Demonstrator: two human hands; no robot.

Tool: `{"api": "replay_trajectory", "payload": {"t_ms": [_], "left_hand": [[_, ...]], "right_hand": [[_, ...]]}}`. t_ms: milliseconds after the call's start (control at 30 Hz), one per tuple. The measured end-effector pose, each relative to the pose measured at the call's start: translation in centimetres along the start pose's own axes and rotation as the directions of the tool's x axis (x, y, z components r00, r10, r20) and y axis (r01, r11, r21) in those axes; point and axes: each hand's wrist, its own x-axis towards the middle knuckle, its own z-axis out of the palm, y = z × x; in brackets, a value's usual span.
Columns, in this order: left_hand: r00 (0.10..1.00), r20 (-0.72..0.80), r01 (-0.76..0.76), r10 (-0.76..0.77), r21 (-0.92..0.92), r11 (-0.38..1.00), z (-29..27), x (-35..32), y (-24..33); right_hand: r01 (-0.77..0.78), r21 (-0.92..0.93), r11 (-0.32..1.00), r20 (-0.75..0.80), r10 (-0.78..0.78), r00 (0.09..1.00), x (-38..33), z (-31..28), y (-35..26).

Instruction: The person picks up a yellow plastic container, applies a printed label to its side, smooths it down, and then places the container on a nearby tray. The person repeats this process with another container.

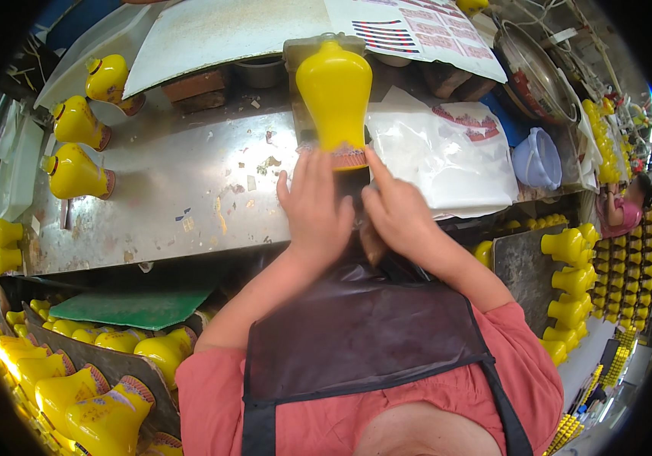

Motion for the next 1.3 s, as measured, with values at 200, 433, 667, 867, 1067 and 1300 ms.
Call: {"api": "replay_trajectory", "payload": {"t_ms": [200, 433, 667, 867, 1067, 1300], "left_hand": [[0.999, -0.013, 0.031, -0.032, -0.043, 0.999, 0.8, -0.3, -0.2], [0.999, 0.001, 0.036, -0.036, -0.062, 0.997, 0.2, -0.3, -0.4], [0.998, 0.038, 0.057, -0.055, -0.051, 0.997, 0.3, 0.2, -0.5], [0.996, 0.013, 0.092, -0.092, -0.116, 0.989, 0.1, 0.3, -0.4], [0.957, 0.102, 0.291, -0.272, -0.313, 0.904, -1.0, 1.5, -0.1], [0.880, 0.266, 0.448, -0.393, -0.740, 0.502, -0.3, 2.7, 0.1]], "right_hand": [[-0.054, 0.214, 0.975, 0.031, 0.048, 0.998, 0.0, 2.8, 0.8], [-0.013, 0.119, 0.993, 0.026, 0.010, 1.000, 0.8, -0.1, 0.3], [-0.001, -0.367, 0.930, -0.139, -0.054, 0.989, 4.1, 0.3, -2.6], [-0.078, -0.315, 0.946, -0.047, 0.066, 0.997, 4.6, 0.0, -2.8], [0.047, -0.185, 0.982, -0.125, -0.070, 0.990, 4.4, 0.0, -2.5], [0.055, -0.048, 0.997, -0.085, -0.059, 0.995, 4.6, -0.7, -2.8]]}}
